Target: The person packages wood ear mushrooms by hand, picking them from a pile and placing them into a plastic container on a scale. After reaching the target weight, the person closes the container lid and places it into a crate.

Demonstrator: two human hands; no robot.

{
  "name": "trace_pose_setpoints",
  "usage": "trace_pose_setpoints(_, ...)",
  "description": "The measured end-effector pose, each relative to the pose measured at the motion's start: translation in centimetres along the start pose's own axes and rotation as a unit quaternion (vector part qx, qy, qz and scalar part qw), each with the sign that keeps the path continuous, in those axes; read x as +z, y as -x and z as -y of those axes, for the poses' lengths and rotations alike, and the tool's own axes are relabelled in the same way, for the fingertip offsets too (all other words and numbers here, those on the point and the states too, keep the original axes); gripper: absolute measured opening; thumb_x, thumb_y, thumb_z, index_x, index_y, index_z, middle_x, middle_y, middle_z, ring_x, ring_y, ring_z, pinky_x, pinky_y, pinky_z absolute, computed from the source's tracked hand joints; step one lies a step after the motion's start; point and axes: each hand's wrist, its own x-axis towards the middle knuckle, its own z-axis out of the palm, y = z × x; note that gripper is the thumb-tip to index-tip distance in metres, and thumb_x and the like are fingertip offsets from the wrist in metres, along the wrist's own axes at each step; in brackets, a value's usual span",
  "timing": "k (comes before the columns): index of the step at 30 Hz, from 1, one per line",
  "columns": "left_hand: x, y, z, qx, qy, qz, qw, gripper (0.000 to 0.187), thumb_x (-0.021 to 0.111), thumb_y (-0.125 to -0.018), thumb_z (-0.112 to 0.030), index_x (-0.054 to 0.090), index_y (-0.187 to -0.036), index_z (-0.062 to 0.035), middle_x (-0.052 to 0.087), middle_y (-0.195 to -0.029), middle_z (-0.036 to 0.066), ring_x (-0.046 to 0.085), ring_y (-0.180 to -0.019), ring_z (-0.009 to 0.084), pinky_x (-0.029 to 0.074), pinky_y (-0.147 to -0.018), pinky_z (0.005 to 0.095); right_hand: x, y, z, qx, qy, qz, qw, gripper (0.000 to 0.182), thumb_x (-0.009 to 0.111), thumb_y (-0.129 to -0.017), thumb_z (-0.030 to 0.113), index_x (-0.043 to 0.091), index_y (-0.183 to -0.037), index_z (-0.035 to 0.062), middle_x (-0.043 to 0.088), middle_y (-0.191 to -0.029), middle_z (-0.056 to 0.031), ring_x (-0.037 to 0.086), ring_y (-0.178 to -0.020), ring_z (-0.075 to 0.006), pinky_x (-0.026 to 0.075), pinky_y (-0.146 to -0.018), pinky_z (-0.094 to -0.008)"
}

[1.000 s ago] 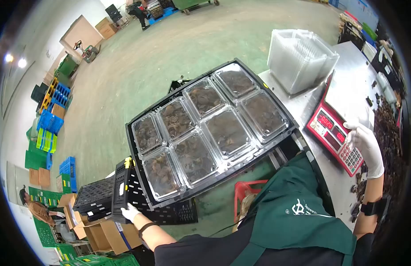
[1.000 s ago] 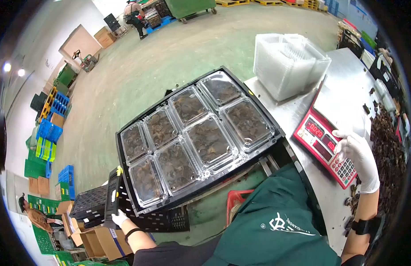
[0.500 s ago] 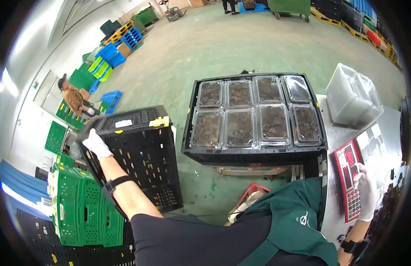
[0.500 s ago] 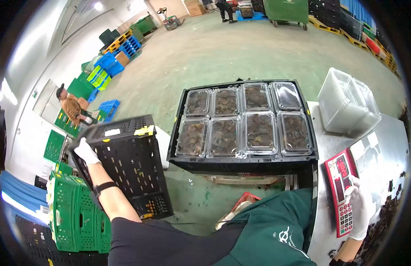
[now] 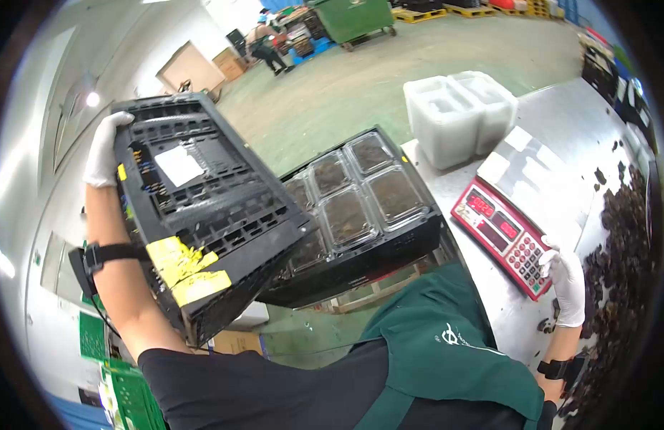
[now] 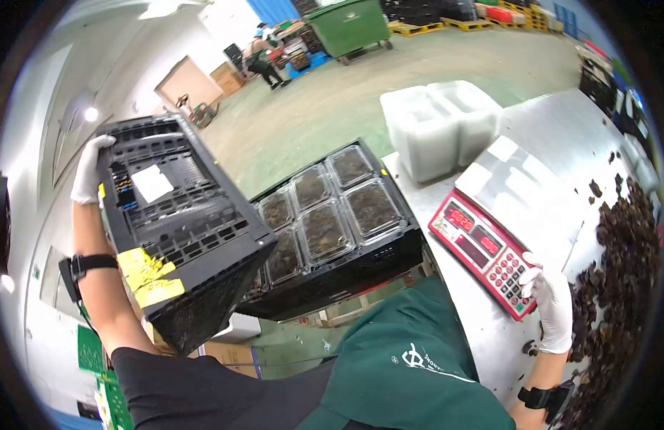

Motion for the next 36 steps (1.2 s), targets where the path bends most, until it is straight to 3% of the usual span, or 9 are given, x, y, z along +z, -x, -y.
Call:
trace_pose_setpoints(7,23.2,-6.8,-0.2,-0.072,-0.008,0.2,0.977,0.015,0.063,-0.082,-0.014,0.067,-0.092,-0.0032,0.069,-0.08,0.007,0.064,-0.065,0.018,0.053,-0.063,0.0302,-2.5,3.9,-0.2,0.032,0.024,-0.093,0.995,0.039,0.048,-0.102,0.028,0.063,-0.121,-0.0022,0.065,-0.082,-0.0046,0.055,-0.07,-0.0091,0.043,-0.066,-0.0227)
trace_pose_setpoints(14,42.1,-13.8,11.4,-0.092,-0.108,0.329,0.933,0.022,0.062,-0.09,-0.021,0.061,-0.101,-0.0018,0.068,-0.09,0.011,0.067,-0.078,0.0207,0.054,-0.066,0.0339,-1.5,5.0,-0.3,0.062,0.049,-0.159,0.984,0.041,0.048,-0.103,0.03,0.064,-0.121,-0.0023,0.064,-0.083,-0.0038,0.055,-0.07,-0.008,0.045,-0.066,-0.0222)
trace_pose_setpoints(15,43.0,-13.6,12.7,-0.156,-0.045,0.372,0.914,0.022,0.06,-0.093,-0.024,0.059,-0.101,-0.0042,0.066,-0.091,0.008,0.068,-0.082,0.0187,0.057,-0.07,0.0329,-1.4,5.1,-0.4,0.065,0.05,-0.168,0.982,0.041,0.048,-0.103,0.03,0.064,-0.121,-0.0023,0.064,-0.083,-0.0038,0.055,-0.07,-0.008,0.045,-0.066,-0.0222)
trace_pose_setpoints(16,43.2,-8.8,10.6,-0.105,-0.07,0.279,0.952,0.036,0.057,-0.098,-0.031,0.054,-0.121,-0.0033,0.064,-0.109,0.012,0.066,-0.095,0.0206,0.056,-0.079,0.0346,-1.3,5.4,-0.2,0.063,0.056,-0.17,0.982,0.04,0.047,-0.103,0.029,0.064,-0.121,-0.0024,0.064,-0.082,-0.0042,0.056,-0.07,-0.0083,0.045,-0.066,-0.0222)
trace_pose_setpoints(18,39.7,-8.3,9.7,0.013,-0.165,0.407,0.898,0.058,0.053,-0.101,-0.044,0.043,-0.144,-0.0059,0.062,-0.119,0.012,0.063,-0.107,0.0219,0.054,-0.089,0.0361,-1.4,5.9,-0.1,0.067,0.067,-0.18,0.979,0.038,0.045,-0.103,0.025,0.064,-0.121,-0.0021,0.064,-0.082,-0.005,0.056,-0.071,-0.0092,0.045,-0.066,-0.0225)
trace_pose_setpoints(23,26.7,0.3,8.6,0.055,-0.355,0.577,0.734,0.066,0.062,-0.095,-0.049,0.054,-0.137,0.0005,0.064,-0.129,0.015,0.06,-0.117,0.0236,0.046,-0.104,0.0379,1.1,5.1,2.3,0.051,0.131,-0.167,0.976,0.034,0.045,-0.101,0.018,0.064,-0.119,-0.0023,0.066,-0.083,-0.0068,0.058,-0.071,-0.0101,0.047,-0.068,-0.0235)
trace_pose_setpoints(27,18.7,9.7,13.2,-0.101,-0.405,0.443,0.794,0.055,0.081,-0.082,-0.029,0.062,-0.125,-0.0005,0.073,-0.106,0.014,0.069,-0.098,0.0227,0.053,-0.09,0.0342,7.4,1.2,4.0,0.069,0.138,-0.073,0.985,0.027,0.05,-0.095,0.002,0.065,-0.116,-0.004,0.068,-0.086,-0.0067,0.063,-0.078,-0.0129,0.05,-0.075,-0.0251)
trace_pose_setpoints(32,18.8,14.8,17.8,0.239,-0.56,0.127,0.783,0.051,0.088,-0.067,-0.04,0.054,-0.084,-0.0051,0.061,-0.067,0.014,0.063,-0.066,0.0347,0.049,-0.06,0.0418,11.9,-1.3,2.6,0.011,0.296,0.13,0.946,0.029,0.059,-0.091,0.002,0.066,-0.119,0.0012,0.069,-0.095,-0.0079,0.066,-0.087,-0.0132,0.052,-0.081,-0.0263)
trace_pose_setpoints(36,21.6,16.7,15.2,0.24,-0.597,0.119,0.756,0.051,0.083,-0.073,-0.047,0.055,-0.082,-0.0049,0.063,-0.063,0.014,0.065,-0.059,0.0333,0.051,-0.054,0.04,10.7,0.7,2.1,0.022,0.235,0.147,0.961,0.028,0.062,-0.093,0.012,0.068,-0.119,0.0039,0.07,-0.09,-0.007,0.064,-0.077,-0.0128,0.052,-0.074,-0.0276)
